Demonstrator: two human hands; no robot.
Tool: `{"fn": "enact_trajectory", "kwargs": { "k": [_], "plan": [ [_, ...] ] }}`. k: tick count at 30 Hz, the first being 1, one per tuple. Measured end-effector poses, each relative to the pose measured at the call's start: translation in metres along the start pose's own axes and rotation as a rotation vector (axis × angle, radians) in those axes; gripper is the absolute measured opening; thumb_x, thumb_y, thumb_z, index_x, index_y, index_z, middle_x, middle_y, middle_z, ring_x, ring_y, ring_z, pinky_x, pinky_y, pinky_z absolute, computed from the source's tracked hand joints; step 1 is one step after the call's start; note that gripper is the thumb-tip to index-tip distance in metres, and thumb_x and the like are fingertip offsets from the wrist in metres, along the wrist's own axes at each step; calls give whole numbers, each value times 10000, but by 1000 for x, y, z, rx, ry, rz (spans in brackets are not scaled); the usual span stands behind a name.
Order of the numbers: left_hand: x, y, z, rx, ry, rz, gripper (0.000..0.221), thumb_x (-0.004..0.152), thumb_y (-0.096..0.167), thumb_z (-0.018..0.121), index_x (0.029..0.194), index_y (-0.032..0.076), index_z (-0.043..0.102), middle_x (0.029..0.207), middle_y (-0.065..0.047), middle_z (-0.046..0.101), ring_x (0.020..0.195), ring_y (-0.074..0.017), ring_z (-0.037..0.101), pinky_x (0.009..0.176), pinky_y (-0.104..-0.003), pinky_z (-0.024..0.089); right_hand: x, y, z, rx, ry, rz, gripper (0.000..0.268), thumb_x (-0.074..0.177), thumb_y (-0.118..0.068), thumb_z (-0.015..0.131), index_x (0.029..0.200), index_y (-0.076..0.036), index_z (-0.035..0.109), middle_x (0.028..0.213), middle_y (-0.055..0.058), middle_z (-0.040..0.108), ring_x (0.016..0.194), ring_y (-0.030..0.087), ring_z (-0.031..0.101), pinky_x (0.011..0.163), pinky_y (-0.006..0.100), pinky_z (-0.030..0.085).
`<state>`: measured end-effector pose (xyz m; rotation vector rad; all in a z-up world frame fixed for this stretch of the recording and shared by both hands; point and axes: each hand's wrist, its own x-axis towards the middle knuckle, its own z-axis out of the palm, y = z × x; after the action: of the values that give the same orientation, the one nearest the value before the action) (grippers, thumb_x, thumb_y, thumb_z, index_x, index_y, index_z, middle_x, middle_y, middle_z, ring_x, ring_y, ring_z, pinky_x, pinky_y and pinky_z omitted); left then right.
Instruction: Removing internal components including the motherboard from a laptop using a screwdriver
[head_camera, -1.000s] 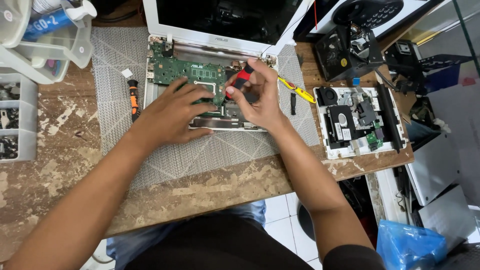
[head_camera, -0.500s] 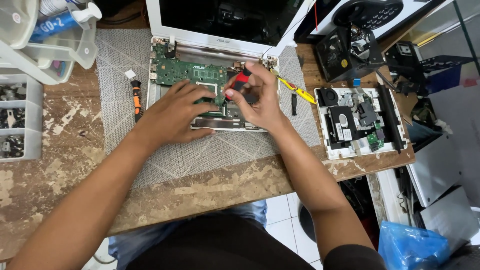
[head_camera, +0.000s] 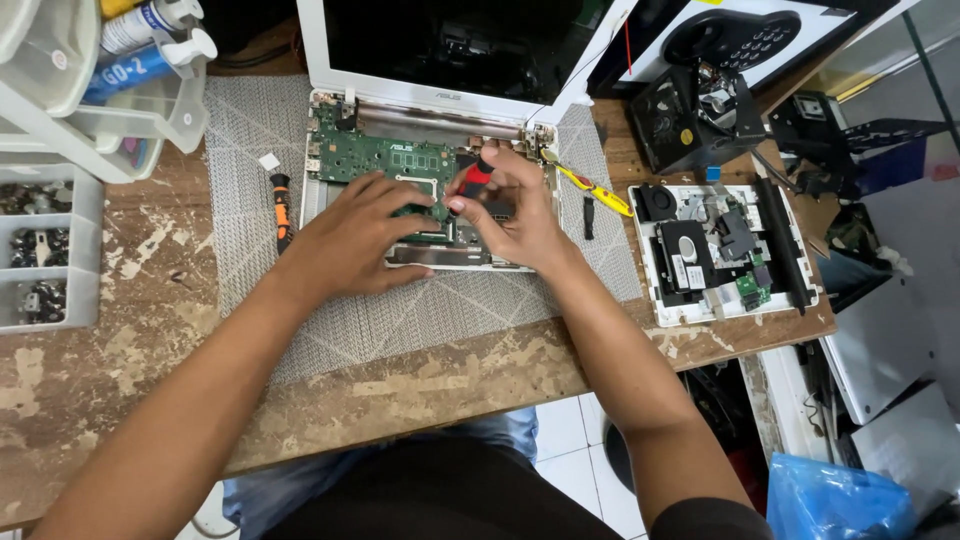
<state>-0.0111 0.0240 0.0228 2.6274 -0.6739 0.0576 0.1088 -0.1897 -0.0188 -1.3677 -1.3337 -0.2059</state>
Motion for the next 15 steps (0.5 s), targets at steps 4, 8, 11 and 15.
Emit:
{"fn": "enact_trajectory", "kwargs": {
  "k": [4, 8, 11, 15],
  "plan": [
    [0, -1, 2, -6, 13, 1, 462, 798, 410, 817, 1168, 147, 733, 1319, -91, 655, 1347, -332, 530, 1199, -593, 304, 3, -1, -1, -5, -7, -18, 624, 943, 80, 717, 1432, 7, 337, 972, 222, 728, 724, 263, 706, 598, 333, 566],
    [-1, -2, 1, -18, 18, 10, 463, 821, 441, 791, 1172, 145, 726, 1326, -100, 649, 1351, -334, 524, 1194, -599, 304, 6, -5, 0, 30, -2, -11, 648, 934, 115, 702, 1447, 14, 320, 981, 238, 721, 755, 269, 713, 618, 335, 574],
    [-3, -7, 8, -15, 58, 37, 484, 828, 475, 775, 1176, 143, 720, 1316, -99, 646, 1339, -335, 528, 1181, -596, 313, 9, -11, 0, 61, -11, -8, 662, 938, 123, 693, 1459, 0, 302, 988, 243, 714, 775, 265, 709, 631, 332, 573],
    [-4, -9, 11, -17, 92, 62, 492, 821, 489, 775, 1168, 146, 717, 1302, -92, 644, 1323, -326, 533, 1180, -585, 309, 12, -15, 0, 66, -22, -2, 657, 943, 119, 682, 1461, -10, 299, 987, 245, 710, 774, 264, 701, 625, 325, 567]
  ]
}}
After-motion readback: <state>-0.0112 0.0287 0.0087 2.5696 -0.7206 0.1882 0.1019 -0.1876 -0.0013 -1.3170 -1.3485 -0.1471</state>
